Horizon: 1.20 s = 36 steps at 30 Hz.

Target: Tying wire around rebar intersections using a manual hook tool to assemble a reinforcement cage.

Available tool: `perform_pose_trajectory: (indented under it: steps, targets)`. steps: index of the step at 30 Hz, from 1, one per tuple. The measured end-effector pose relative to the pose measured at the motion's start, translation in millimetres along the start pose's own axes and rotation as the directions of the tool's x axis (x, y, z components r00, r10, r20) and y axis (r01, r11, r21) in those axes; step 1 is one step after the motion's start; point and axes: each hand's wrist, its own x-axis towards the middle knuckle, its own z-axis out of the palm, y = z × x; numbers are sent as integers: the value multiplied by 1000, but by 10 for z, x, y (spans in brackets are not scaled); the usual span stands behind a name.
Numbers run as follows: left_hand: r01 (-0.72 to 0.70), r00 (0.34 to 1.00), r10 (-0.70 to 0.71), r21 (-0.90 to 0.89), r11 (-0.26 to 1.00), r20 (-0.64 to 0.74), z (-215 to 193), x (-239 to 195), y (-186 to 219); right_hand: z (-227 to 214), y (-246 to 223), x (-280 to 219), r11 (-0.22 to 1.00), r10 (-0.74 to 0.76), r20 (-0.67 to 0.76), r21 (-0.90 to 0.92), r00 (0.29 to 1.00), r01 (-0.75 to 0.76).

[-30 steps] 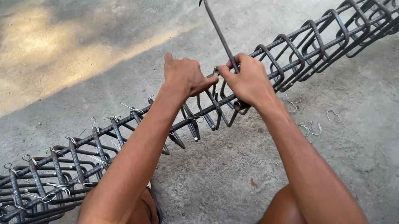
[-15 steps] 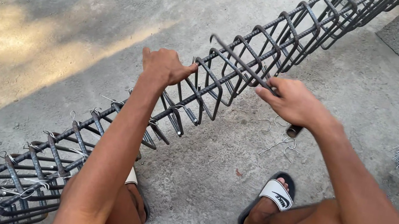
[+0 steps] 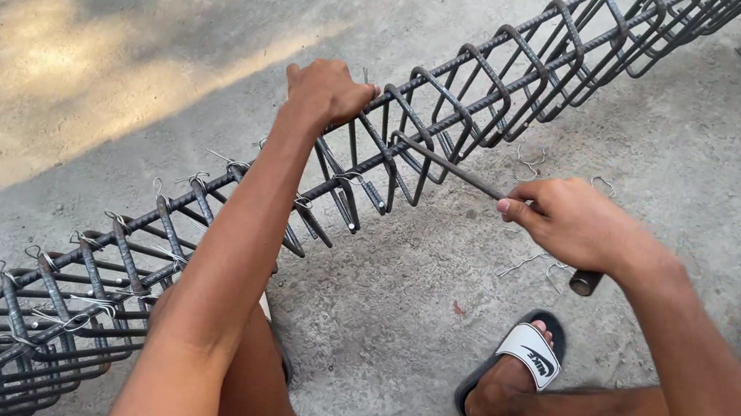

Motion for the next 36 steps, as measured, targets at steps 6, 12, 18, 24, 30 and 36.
perform_pose_trajectory:
  steps: [6,12,18,24,30,36]
  targets:
    - [-23,1000,23,-8,1000,18,359,563,-325,171,-257,167,987,-32,-49,-158,998,24]
    - [-30,998,36,-91,995,58,397,634,-439,605,-138,740,927,-138,-215,-371,967,50]
    - [-86,994,79,100,991,74,79,306,-301,923,-89,1058,845,-312,-412,-532,856,52]
    - [-113,991,106,88,990,84,-4,261,-279,1033,-142,1208,819,-382,-480,-572,790,49]
    - [-121,988,113,75,990,101,-14,221,-345,930,-290,1079,805,-382,-465,-591,799,41]
    - [-123,991,121,38,992,64,-39,242,-368,916,-277,1050,792,-393,-457,-609,798,42]
